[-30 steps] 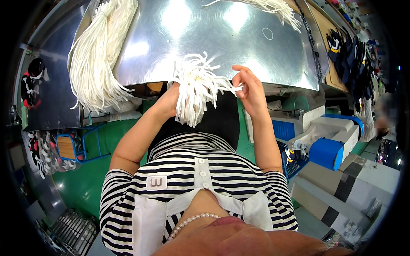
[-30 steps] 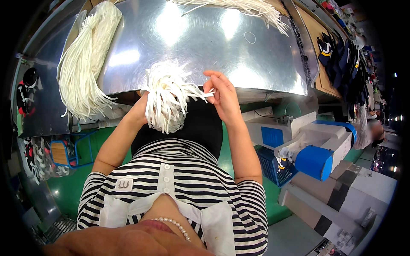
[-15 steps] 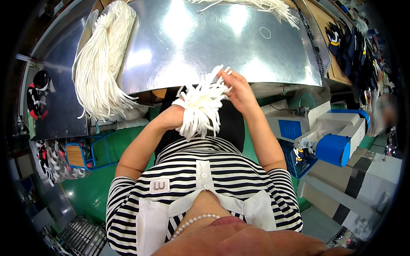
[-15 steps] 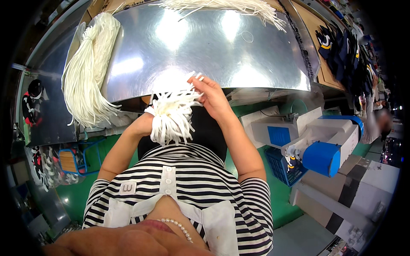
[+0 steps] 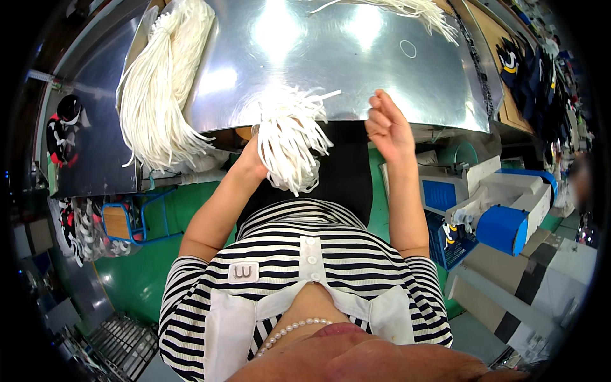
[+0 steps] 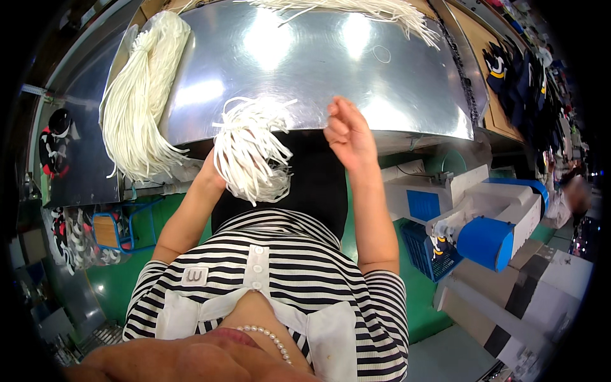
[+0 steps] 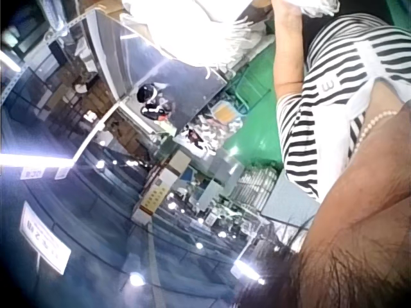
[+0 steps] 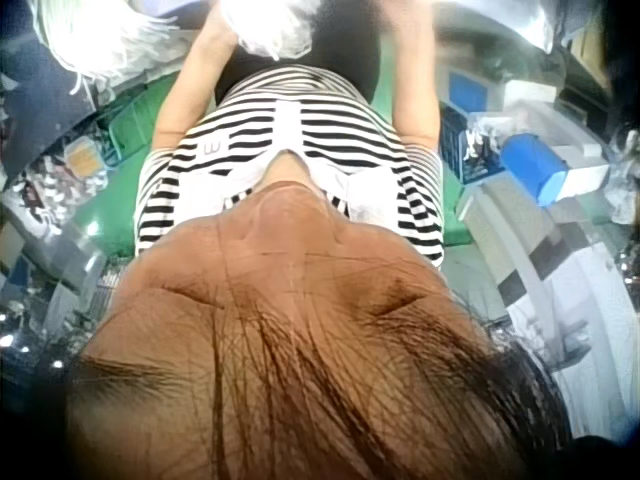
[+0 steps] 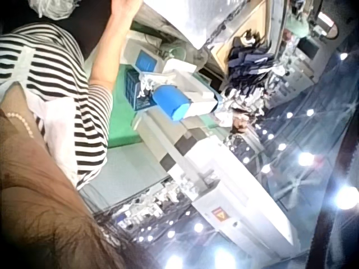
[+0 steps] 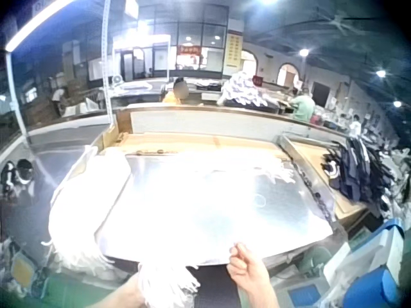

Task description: The person gathers a bundle of long white strings and wraps a single string around them to tie the bundle together.

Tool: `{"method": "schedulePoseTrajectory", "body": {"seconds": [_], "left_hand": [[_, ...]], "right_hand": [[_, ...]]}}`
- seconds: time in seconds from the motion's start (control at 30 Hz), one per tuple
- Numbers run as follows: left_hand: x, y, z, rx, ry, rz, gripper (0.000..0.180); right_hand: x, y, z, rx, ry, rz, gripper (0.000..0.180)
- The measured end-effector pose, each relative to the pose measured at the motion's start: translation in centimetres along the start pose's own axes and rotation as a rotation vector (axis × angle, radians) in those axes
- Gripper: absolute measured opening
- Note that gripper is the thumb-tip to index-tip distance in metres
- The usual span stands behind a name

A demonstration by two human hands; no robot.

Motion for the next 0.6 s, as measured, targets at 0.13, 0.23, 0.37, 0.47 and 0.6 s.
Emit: {"method": "schedulePoseTrajectory", "body": {"seconds": [0.13,0.23,0.37,0.47,0.6], "left_hand": [[0.4,0.7,-0.4,0.027,-0.044,0.044,0.034],[-1.5,0.6,0.0,0.061,-0.044,0.150,0.034],[-2.1,0.4,0.7,-0.009,0.049,-0.012,0.034],[-1.4,0.6,0.4,0.041,-0.009,-0.042,0.029],[-1.4,0.7,0.5,0.030,-0.075,-0.034,0.026]], "right_hand": [[-0.2,-0.7,1.3,0.193,-0.302,-0.068,0.016],[-4.6,-2.2,-2.3,0.039,-0.834,0.030,0.027],[-3.8,-1.2,-5.2,0.016,-1.002,0.130,0.026],[-3.6,-0.4,-2.7,0.096,-0.808,-0.029,0.021],[-3.4,-1.1,-2.1,-0.012,-0.423,-0.069,0.020]]}}
Point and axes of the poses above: each hand's wrist, its own y-axis towards the middle knuckle, its own x-axis out of the back of the hand, z = x × y, the point moved 2 cm from there along y, towards the middle knuckle, and after that the axes turned 8 degrees about x, right-handed, at the moved point
